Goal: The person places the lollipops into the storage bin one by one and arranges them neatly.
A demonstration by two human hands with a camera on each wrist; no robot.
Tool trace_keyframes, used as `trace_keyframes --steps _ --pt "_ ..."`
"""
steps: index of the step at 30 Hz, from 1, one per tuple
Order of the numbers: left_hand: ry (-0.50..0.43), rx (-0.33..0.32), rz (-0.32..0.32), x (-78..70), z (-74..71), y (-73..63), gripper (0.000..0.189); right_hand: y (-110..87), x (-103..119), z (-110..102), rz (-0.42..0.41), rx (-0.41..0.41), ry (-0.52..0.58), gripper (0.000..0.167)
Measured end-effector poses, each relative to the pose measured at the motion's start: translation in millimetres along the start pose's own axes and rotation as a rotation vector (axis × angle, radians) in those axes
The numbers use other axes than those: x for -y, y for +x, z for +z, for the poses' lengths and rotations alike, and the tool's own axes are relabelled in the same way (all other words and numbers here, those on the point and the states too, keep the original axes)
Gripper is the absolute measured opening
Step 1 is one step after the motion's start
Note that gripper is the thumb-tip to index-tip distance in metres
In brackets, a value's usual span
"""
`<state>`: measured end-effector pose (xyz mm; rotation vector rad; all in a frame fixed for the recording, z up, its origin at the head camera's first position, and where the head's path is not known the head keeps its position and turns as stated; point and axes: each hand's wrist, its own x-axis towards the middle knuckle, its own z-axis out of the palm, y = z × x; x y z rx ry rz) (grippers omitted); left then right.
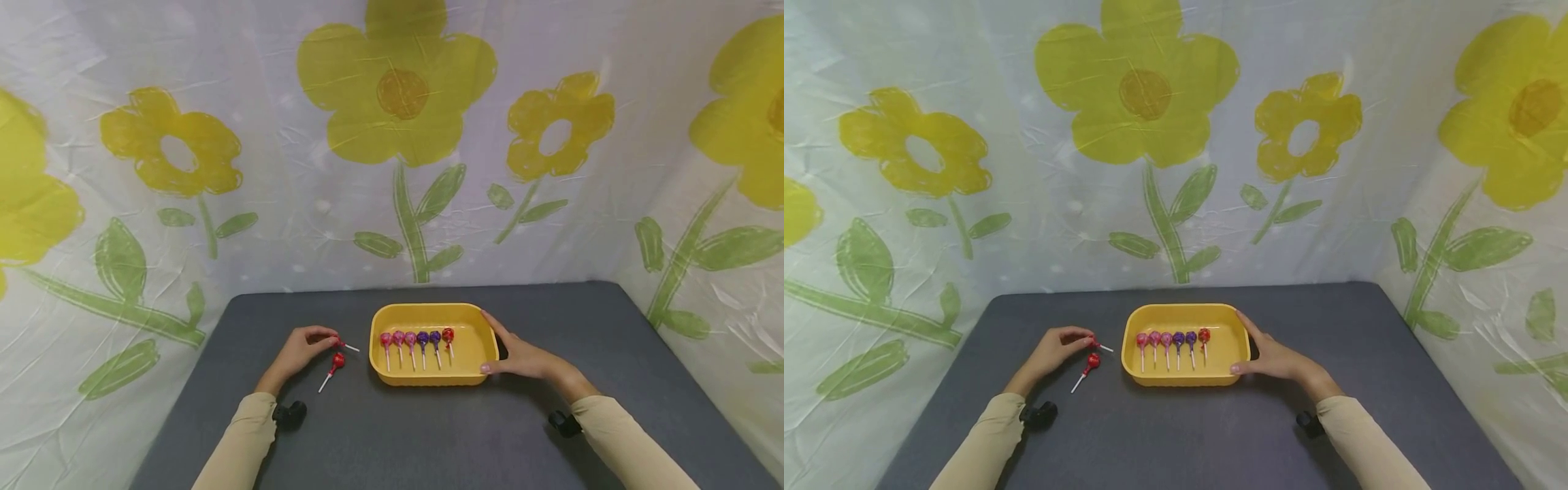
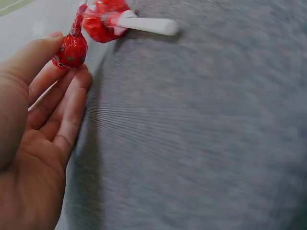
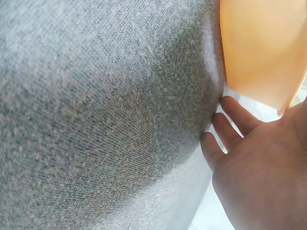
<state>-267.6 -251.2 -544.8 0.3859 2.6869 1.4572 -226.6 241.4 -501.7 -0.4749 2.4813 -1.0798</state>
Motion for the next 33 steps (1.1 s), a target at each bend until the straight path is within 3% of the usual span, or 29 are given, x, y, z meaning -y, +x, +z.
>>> trace_keyframes --steps 8,15,23,33 --pt "-0.088 -0.025 0.018 -28.3 -14.0 11.7 0.039 -0.2 1.7 -1.3 -0.007 0.007 0.009 0.113" --pt "-0.13 0.003 0.018 -79.1 -22.2 11.0 0.029 -1.6 2.9 -2.0 0.008 0.005 -0.006 0.113" --pt "-0.159 -0.009 0.04 -75.4 -21.1 32.3 0.034 -2.0 2.3 -2.1 0.019 0.022 -0.025 0.112" --pt "-0.183 0.034 0.069 -101.8 -20.8 52.0 0.041 -1.0 -0.8 -1.4 0.017 0.012 -0.012 0.113"
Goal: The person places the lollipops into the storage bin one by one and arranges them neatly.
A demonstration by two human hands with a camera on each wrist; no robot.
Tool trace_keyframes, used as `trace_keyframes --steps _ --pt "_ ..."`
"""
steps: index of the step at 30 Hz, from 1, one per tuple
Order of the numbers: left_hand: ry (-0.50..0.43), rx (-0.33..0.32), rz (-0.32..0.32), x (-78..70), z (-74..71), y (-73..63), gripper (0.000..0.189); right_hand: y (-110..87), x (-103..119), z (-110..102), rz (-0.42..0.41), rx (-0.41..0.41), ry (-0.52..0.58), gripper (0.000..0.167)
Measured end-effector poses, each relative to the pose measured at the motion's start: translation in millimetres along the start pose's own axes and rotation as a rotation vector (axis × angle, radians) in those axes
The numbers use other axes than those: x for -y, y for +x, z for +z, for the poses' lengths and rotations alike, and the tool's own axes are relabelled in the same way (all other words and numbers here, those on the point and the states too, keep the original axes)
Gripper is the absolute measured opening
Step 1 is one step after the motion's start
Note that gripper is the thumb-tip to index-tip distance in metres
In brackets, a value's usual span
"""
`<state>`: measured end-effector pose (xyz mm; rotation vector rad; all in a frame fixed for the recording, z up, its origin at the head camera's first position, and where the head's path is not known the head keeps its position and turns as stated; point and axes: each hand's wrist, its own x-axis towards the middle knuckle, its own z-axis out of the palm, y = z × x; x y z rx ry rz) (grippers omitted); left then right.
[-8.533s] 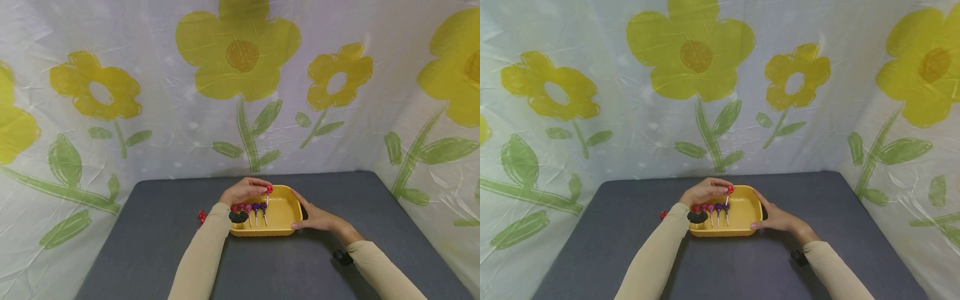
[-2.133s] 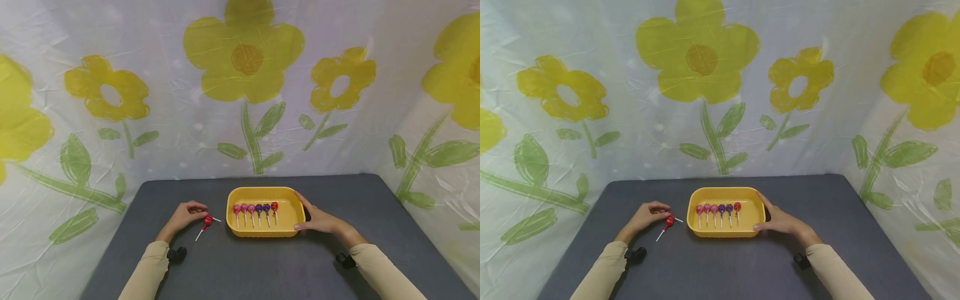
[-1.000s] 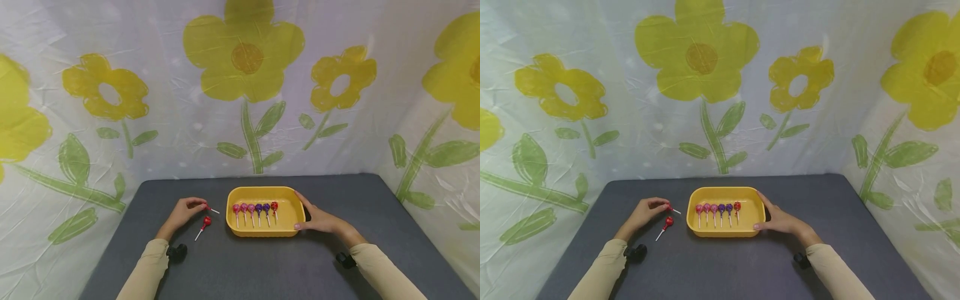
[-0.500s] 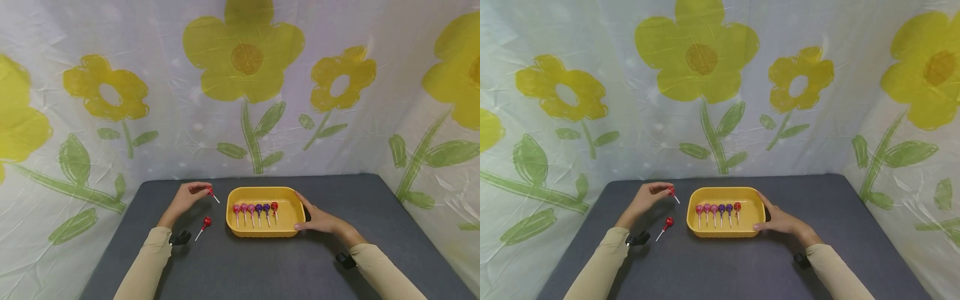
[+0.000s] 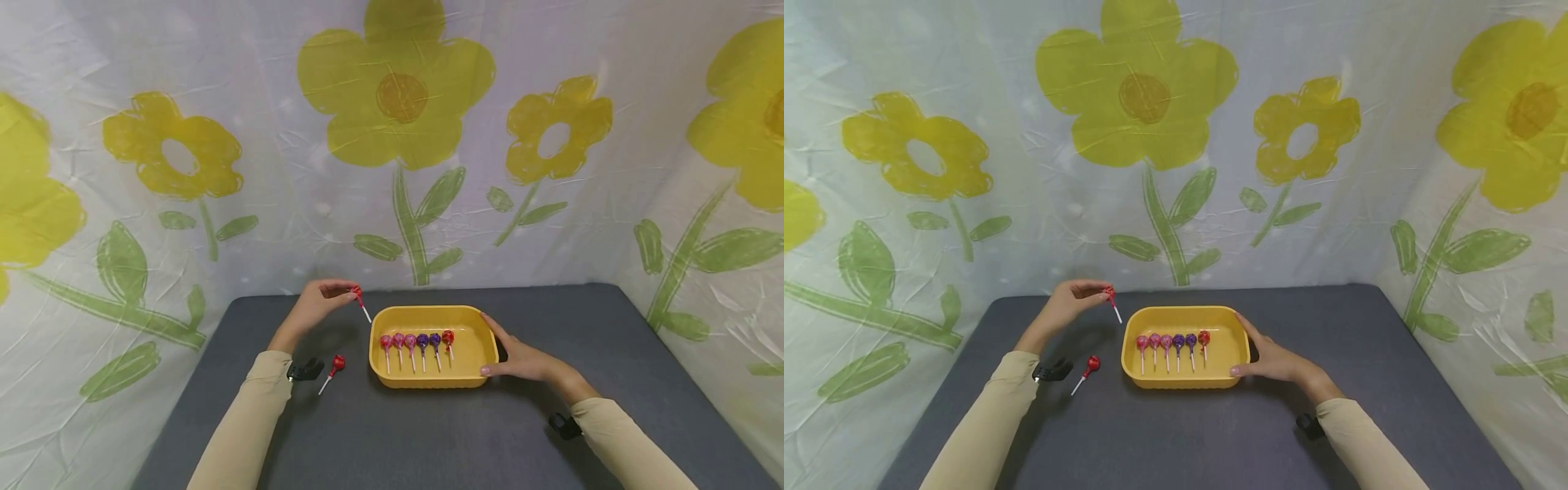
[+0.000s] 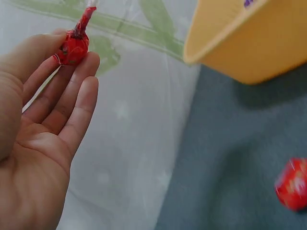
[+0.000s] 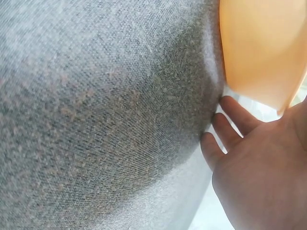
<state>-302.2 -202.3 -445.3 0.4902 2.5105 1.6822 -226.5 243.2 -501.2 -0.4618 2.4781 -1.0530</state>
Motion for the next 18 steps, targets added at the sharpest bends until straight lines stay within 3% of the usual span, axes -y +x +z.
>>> trace_keyframes --steps 4,10,18 --pt "-0.016 0.042 0.038 -11.1 7.7 12.1 0.04 0.5 -1.1 0.2 -0.005 0.001 0.0 0.112" --pt "-0.037 0.096 0.027 -24.2 22.9 35.4 0.041 -1.0 1.4 -0.8 -0.011 0.004 0.001 0.112" --pt "-0.203 0.181 0.034 -29.4 40.3 64.9 0.039 -0.1 1.6 -0.8 -0.024 0.005 0.01 0.113"
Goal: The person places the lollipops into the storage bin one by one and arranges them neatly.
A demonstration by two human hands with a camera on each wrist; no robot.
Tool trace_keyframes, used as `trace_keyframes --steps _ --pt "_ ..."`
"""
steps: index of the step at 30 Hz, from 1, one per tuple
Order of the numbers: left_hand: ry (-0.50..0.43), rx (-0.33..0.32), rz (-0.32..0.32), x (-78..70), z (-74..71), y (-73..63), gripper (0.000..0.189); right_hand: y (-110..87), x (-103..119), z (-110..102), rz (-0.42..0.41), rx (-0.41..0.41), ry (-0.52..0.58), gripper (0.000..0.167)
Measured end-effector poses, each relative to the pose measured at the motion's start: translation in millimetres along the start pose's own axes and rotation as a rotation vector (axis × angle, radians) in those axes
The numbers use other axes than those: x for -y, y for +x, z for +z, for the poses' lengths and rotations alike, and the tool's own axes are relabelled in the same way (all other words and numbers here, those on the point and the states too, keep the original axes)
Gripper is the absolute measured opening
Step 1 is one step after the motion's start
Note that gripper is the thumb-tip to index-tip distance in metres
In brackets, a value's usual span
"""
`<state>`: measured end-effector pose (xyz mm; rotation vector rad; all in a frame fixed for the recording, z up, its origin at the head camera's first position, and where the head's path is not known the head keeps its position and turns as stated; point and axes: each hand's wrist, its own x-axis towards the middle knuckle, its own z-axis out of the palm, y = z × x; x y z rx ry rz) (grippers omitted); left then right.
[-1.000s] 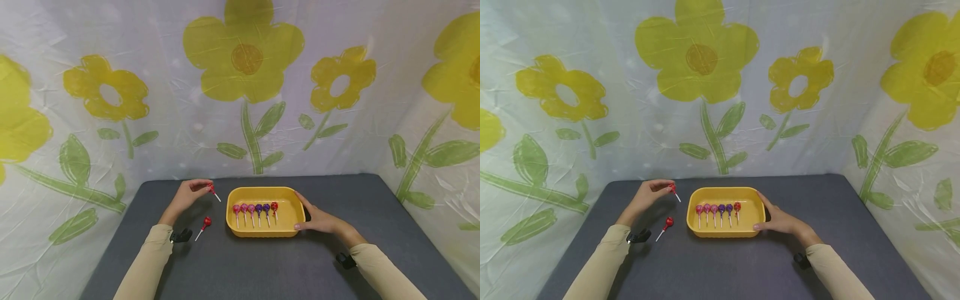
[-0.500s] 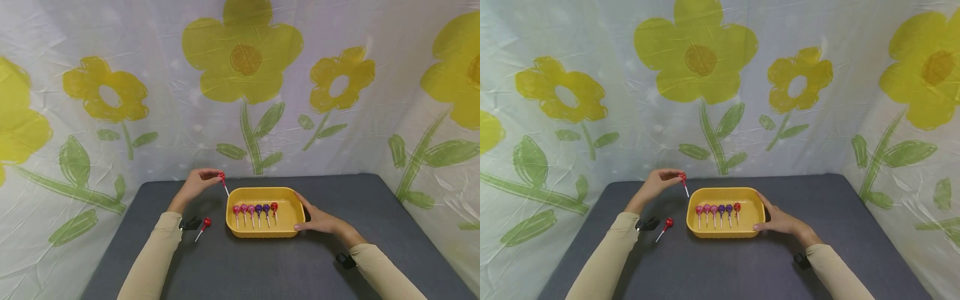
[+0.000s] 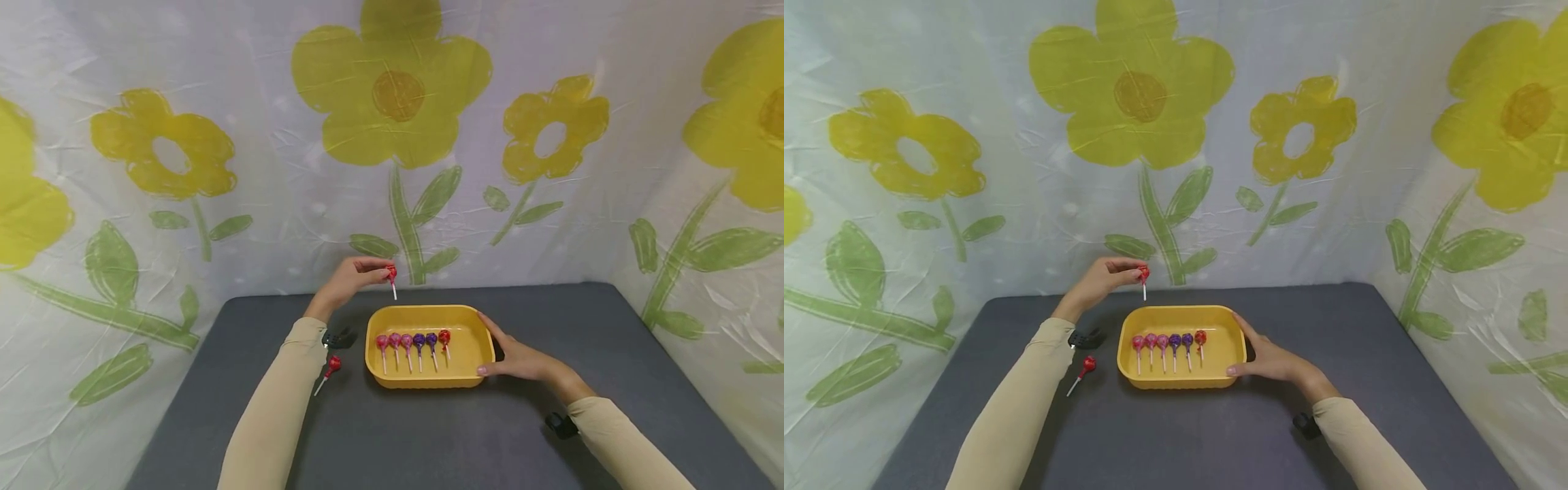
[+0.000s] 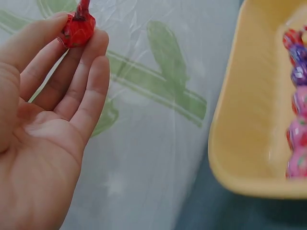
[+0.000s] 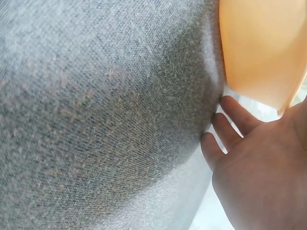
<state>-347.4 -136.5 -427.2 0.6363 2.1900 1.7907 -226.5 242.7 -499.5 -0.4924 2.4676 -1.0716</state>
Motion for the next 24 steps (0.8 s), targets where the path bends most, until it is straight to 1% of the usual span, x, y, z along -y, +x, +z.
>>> trace_keyframes --steps 3,7,11,14,18,24 --pt "-0.104 0.024 0.005 1.9 6.0 9.5 0.039 0.5 0.2 -0.1 -0.002 0.002 0.009 0.113" --pt "-0.223 0.07 -0.002 5.2 19.3 19.6 0.039 0.9 -0.7 -1.0 -0.01 0.0 0.008 0.115" --pt "-0.297 0.113 -0.04 12.1 36.7 26.6 0.039 2.1 -1.7 -1.1 -0.02 -0.003 0.005 0.115" --pt "-0.36 0.122 -0.084 20.4 49.8 30.9 0.038 3.6 -2.7 -0.7 -0.018 -0.004 0.002 0.115" --pt "-0.394 0.132 -0.119 31.5 66.6 35.1 0.037 4.0 -3.3 -1.0 -0.022 -0.006 -0.001 0.116" --pt "-0.388 0.176 -0.133 42.0 88.6 38.2 0.036 2.7 -2.3 -1.5 -0.015 -0.01 -0.005 0.117"
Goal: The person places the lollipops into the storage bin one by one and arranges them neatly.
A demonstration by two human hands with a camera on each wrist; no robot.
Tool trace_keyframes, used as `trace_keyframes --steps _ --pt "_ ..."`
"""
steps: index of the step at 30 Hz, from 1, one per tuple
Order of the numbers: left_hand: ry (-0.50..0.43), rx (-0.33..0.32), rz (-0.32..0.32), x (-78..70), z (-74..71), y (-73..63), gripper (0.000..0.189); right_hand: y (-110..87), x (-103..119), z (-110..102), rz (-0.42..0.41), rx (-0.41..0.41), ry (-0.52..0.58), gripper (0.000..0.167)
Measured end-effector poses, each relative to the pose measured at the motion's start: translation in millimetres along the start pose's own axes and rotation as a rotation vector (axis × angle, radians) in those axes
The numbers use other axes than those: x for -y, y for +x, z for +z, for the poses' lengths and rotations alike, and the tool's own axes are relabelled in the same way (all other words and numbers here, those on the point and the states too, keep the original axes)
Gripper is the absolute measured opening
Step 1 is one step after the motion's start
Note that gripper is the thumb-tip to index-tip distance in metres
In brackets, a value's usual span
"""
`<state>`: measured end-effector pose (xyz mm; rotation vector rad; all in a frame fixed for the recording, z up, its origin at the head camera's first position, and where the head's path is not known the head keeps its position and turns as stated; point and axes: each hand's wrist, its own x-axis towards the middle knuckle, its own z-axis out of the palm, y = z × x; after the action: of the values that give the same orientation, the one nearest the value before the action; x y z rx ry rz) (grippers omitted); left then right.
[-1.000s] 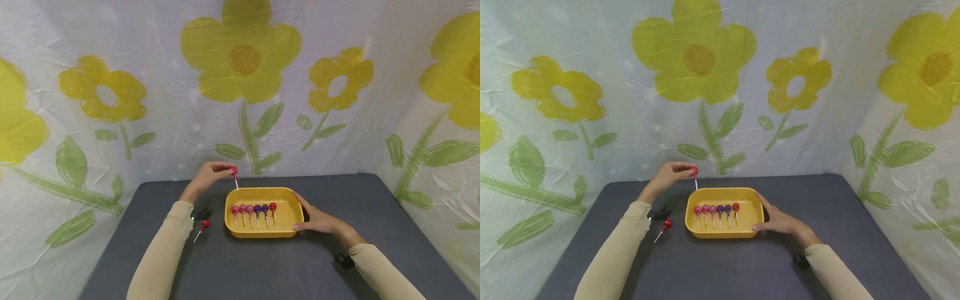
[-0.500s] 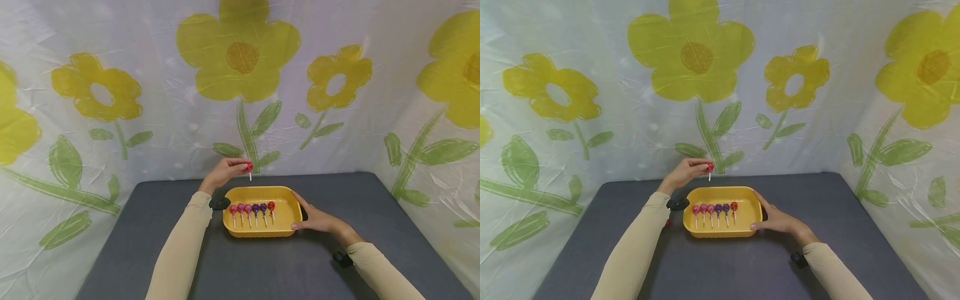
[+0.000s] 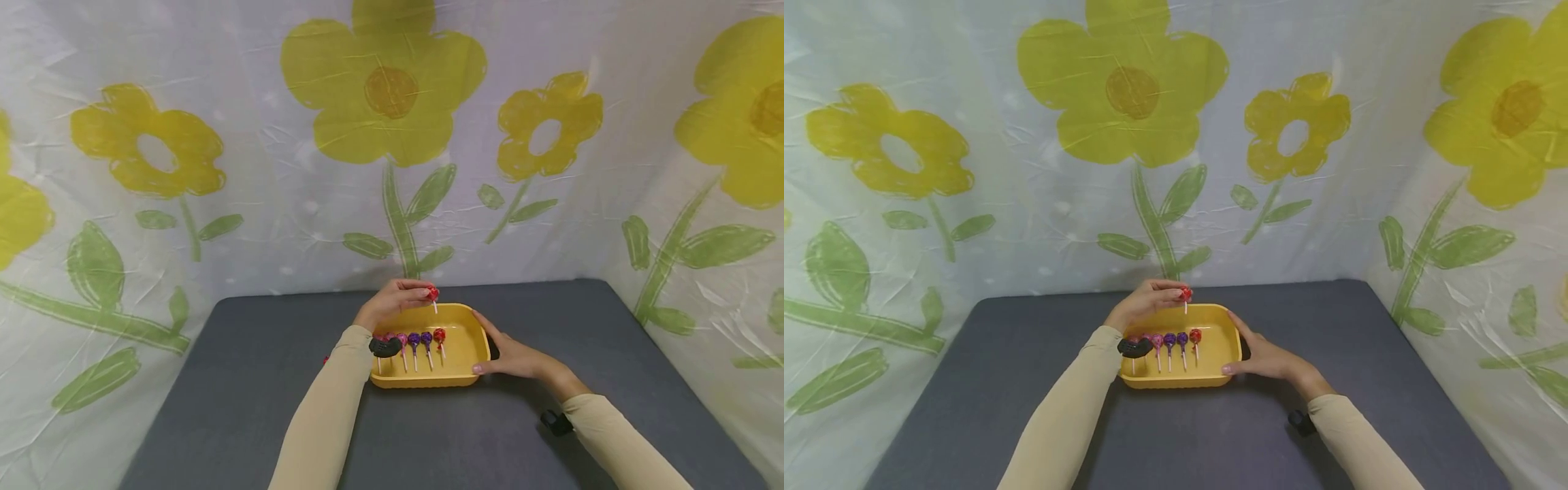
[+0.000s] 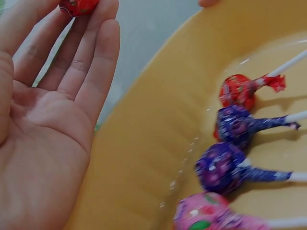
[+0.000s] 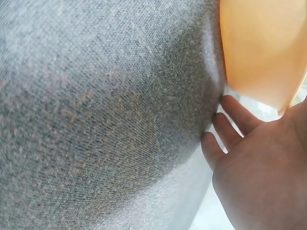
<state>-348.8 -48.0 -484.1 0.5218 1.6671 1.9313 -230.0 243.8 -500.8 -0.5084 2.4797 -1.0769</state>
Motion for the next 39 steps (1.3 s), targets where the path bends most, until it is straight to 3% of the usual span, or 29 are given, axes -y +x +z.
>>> trace_keyframes --steps 6,12,25,32,39 --pt "-0.034 0.018 -0.036 5.9 9.7 2.7 0.037 -0.5 3.2 0.4 0.014 0.009 -0.001 0.115" --pt "0.018 0.035 -0.03 3.7 17.8 -0.4 0.036 -0.6 2.0 -0.4 0.011 0.003 0.007 0.114" --pt "0.058 0.074 -0.11 13.7 26.2 -4.2 0.034 -2.5 3.3 0.5 0.015 0.015 0.008 0.114" --pt "0.11 0.117 -0.065 17.0 31.7 -2.6 0.034 -1.8 3.2 0.3 0.009 0.011 0.007 0.113" --pt "0.212 0.135 -0.061 17.4 34.6 -2.8 0.033 -0.6 2.4 0.5 0.014 0.015 0.014 0.113"
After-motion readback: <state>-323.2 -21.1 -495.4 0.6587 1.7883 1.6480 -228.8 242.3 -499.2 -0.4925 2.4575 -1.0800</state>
